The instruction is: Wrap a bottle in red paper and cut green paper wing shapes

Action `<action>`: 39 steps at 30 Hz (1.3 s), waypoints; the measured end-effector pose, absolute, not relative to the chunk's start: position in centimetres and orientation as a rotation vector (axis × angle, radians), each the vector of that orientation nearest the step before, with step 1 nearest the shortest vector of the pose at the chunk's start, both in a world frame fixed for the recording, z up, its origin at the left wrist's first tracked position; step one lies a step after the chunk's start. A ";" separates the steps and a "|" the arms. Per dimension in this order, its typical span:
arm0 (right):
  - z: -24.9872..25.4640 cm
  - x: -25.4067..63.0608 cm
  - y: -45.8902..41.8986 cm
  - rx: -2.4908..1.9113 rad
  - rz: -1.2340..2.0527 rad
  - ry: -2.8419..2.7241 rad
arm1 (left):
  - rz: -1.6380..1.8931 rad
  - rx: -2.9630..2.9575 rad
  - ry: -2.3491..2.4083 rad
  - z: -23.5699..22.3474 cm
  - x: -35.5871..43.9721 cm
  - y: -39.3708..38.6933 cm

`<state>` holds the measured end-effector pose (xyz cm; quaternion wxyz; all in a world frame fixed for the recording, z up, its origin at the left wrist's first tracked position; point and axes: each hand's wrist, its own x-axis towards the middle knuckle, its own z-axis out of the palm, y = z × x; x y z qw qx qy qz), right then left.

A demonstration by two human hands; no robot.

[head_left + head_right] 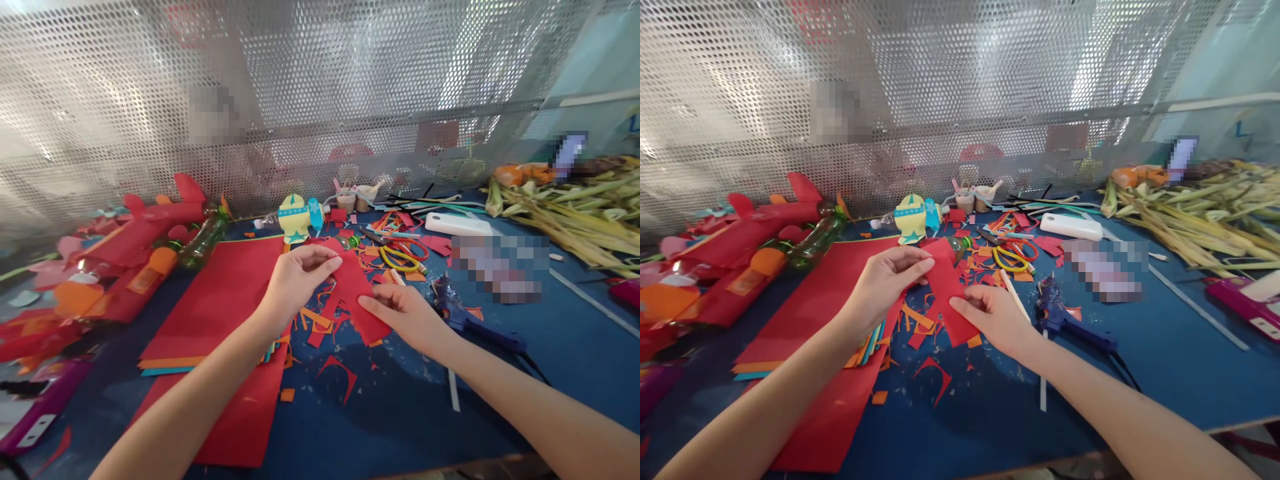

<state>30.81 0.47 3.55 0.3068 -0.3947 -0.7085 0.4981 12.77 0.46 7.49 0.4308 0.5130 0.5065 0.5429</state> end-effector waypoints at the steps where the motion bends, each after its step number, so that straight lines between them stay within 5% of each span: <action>1: 3.5 30.8 0.5 -1.035 1.311 -1.873 | 1.348 1.291 1.262 7.5 12.7 0.5; 39: 2.5 30.8 0.8 -0.888 1.108 -2.011 | 1.246 1.467 1.516 8.9 12.1 0.2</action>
